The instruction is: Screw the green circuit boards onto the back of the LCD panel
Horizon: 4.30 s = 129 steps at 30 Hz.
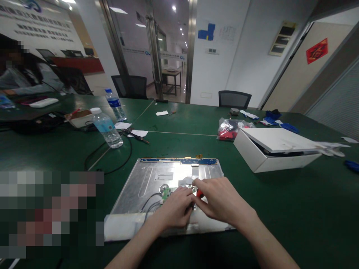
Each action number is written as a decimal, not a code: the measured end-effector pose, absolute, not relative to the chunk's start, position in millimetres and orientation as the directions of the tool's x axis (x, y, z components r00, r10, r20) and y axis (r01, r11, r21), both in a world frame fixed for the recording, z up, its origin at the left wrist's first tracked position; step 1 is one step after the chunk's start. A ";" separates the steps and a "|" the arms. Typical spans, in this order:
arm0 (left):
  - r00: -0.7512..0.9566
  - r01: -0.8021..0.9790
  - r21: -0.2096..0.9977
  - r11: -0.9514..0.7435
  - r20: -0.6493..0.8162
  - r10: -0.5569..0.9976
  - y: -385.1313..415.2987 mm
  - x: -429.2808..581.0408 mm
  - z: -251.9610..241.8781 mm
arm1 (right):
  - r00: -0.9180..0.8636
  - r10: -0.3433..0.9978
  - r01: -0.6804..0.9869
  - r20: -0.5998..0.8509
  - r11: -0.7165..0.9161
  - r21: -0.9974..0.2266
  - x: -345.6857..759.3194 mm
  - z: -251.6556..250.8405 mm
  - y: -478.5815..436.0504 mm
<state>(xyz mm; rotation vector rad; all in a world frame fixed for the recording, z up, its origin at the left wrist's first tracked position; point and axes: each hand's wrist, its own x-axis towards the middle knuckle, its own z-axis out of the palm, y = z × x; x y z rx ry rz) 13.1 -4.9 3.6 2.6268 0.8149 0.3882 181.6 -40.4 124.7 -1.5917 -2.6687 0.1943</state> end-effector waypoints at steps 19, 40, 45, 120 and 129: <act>0.795 0.478 0.431 -0.766 0.160 0.586 -5.3 12.7 4.6 | -0.443 0.896 0.895 -0.034 0.440 -0.068 185.5 123.8 -38.8; 0.806 0.470 0.430 -0.771 0.146 0.574 -4.7 11.9 5.2 | -0.481 0.876 0.870 -0.030 0.473 -0.142 184.7 125.2 -40.8; 0.799 0.478 0.441 -0.759 0.140 0.585 -4.3 12.0 3.7 | -0.443 0.894 0.895 -0.062 0.437 -0.089 183.3 122.8 -39.1; 0.792 0.468 0.447 -0.762 0.170 0.586 -4.0 13.8 3.4 | -0.530 0.848 0.831 0.001 0.520 -0.197 184.5 124.5 -40.3; 0.790 0.479 0.433 -0.764 0.167 0.590 -4.8 13.0 3.1 | -0.485 0.874 0.869 -0.023 0.479 -0.122 184.9 122.2 -39.8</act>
